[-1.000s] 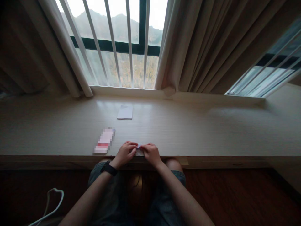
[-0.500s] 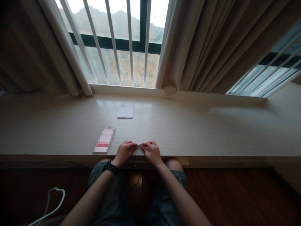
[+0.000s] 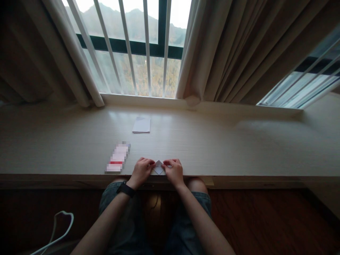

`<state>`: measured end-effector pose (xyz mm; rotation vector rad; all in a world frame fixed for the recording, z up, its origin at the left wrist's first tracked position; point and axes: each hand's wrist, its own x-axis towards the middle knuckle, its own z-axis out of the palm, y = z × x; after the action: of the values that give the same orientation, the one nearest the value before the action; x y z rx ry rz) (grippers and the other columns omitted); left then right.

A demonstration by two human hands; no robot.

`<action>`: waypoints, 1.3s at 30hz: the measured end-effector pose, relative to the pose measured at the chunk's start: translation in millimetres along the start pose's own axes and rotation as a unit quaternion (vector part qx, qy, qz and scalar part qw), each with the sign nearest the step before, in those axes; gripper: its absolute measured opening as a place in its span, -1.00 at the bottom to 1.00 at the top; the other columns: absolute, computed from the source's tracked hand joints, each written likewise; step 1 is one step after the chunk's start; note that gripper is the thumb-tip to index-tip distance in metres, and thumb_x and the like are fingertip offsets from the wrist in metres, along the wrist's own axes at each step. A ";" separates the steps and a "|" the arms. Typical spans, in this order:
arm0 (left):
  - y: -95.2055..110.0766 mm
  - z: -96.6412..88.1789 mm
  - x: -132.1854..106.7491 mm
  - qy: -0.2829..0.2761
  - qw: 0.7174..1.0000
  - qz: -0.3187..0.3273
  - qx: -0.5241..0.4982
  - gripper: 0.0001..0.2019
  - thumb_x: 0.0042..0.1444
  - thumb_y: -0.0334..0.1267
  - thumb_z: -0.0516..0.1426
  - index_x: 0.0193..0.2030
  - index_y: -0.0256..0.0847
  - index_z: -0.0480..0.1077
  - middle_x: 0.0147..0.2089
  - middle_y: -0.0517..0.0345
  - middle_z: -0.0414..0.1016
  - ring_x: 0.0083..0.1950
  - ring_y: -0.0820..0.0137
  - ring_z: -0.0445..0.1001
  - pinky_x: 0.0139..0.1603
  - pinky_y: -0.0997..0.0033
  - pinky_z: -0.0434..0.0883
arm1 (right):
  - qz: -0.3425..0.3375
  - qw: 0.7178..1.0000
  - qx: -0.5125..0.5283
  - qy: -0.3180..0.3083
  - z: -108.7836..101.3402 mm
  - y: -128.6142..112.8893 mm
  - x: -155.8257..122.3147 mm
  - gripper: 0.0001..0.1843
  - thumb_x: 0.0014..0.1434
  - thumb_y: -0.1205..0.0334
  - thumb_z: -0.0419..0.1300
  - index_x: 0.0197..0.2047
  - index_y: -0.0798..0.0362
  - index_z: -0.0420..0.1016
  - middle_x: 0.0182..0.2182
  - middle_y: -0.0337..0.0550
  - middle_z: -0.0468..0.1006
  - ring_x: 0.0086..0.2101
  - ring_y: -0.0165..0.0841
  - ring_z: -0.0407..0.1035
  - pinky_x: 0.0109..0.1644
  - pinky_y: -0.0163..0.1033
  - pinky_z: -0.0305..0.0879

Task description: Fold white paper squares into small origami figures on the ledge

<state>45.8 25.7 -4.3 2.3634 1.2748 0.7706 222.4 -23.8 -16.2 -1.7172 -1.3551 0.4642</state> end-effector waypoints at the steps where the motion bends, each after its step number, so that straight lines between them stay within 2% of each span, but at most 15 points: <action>1: 2.1 -0.4 -0.5 0.006 1.000 -0.010 0.015 -0.85 0.22 -0.28 0.10 -0.31 -0.15 0.50 -0.30 0.09 0.55 -0.15 0.28 0.40 -0.08 0.27 0.27 | 0.006 1.000 -0.005 -0.002 0.0 -0.7 1.3 -0.88 0.03 0.21 0.31 -0.31 -0.01 0.61 -0.30 -0.12 0.55 -0.29 -0.29 0.45 -0.06 -0.18 0.38; 7: 5.3 -5.5 -3.5 0.026 0.997 -0.060 0.044 -0.87 0.15 -0.18 0.17 -0.35 -0.13 0.49 -0.29 0.07 0.55 -0.01 0.16 0.34 -0.03 0.18 0.22 | 0.021 0.999 -0.024 -0.028 -3.9 -1.9 8.2 -0.87 -0.01 0.21 0.32 -0.32 0.00 0.60 -0.35 -0.15 0.57 -0.30 -0.30 0.45 -0.06 -0.20 0.34; 14: 2.8 -10.8 -2.1 0.015 0.997 -0.076 0.031 -0.89 0.10 -0.17 0.21 -0.38 -0.11 0.52 -0.29 0.10 0.53 -0.05 0.20 0.34 -0.04 0.20 0.22 | 0.018 0.997 -0.069 -0.039 -3.6 -5.4 11.6 -0.87 0.06 0.14 0.27 -0.35 -0.03 0.61 -0.36 -0.14 0.56 -0.24 -0.27 0.40 -0.08 -0.21 0.30; 25: -0.1 -7.6 6.7 0.022 0.993 -0.116 0.010 -0.84 -0.02 -0.11 0.28 -0.50 -0.10 0.56 -0.28 0.09 0.51 -0.08 0.21 0.34 -0.06 0.23 0.29 | -0.004 0.998 -0.066 0.001 3.3 -4.6 9.5 -0.88 0.06 0.15 0.25 -0.42 -0.06 0.61 -0.42 -0.12 0.54 -0.27 -0.23 0.37 -0.13 -0.16 0.32; 29: 1.8 -5.1 4.2 0.039 0.992 -0.114 0.021 -0.82 -0.01 -0.11 0.27 -0.51 -0.12 0.54 -0.26 0.08 0.51 -0.06 0.20 0.33 -0.03 0.21 0.29 | -0.030 0.996 -0.088 0.003 5.6 -2.9 6.5 -0.92 0.07 0.21 0.26 -0.38 -0.03 0.60 -0.39 -0.10 0.55 -0.23 -0.21 0.34 -0.10 -0.15 0.27; 32: 3.9 -5.6 1.7 0.033 0.993 -0.112 0.019 -0.83 0.00 -0.11 0.27 -0.51 -0.12 0.53 -0.24 0.08 0.50 -0.05 0.20 0.34 -0.04 0.21 0.28 | -0.068 0.992 -0.108 -0.010 4.7 -1.7 4.2 -0.88 0.11 0.22 0.26 -0.26 -0.04 0.61 -0.36 -0.13 0.55 -0.19 -0.22 0.31 -0.04 -0.14 0.22; 35: 5.6 -6.7 0.5 0.023 0.993 -0.112 0.015 -0.85 0.00 -0.13 0.27 -0.49 -0.12 0.53 -0.23 0.10 0.50 -0.05 0.20 0.34 -0.05 0.21 0.28 | -0.089 0.988 -0.122 -0.018 3.2 -0.2 2.2 -0.81 0.16 0.22 0.24 -0.16 -0.10 0.62 -0.33 -0.14 0.53 -0.19 -0.24 0.29 -0.05 -0.16 0.19; 39: 6.1 -7.3 0.4 0.020 0.993 -0.112 0.012 -0.86 0.00 -0.15 0.27 -0.48 -0.12 0.53 -0.24 0.11 0.51 -0.05 0.21 0.34 -0.05 0.21 0.27 | -0.118 0.981 -0.148 -0.032 2.7 1.2 -0.5 -0.77 0.21 0.25 0.20 -0.13 -0.21 0.62 -0.28 -0.14 0.49 -0.19 -0.25 0.25 -0.09 -0.18 0.16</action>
<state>45.5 23.0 4.9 2.1826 1.5425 0.7380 220.9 -23.2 -18.7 -1.7565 -1.7193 0.1895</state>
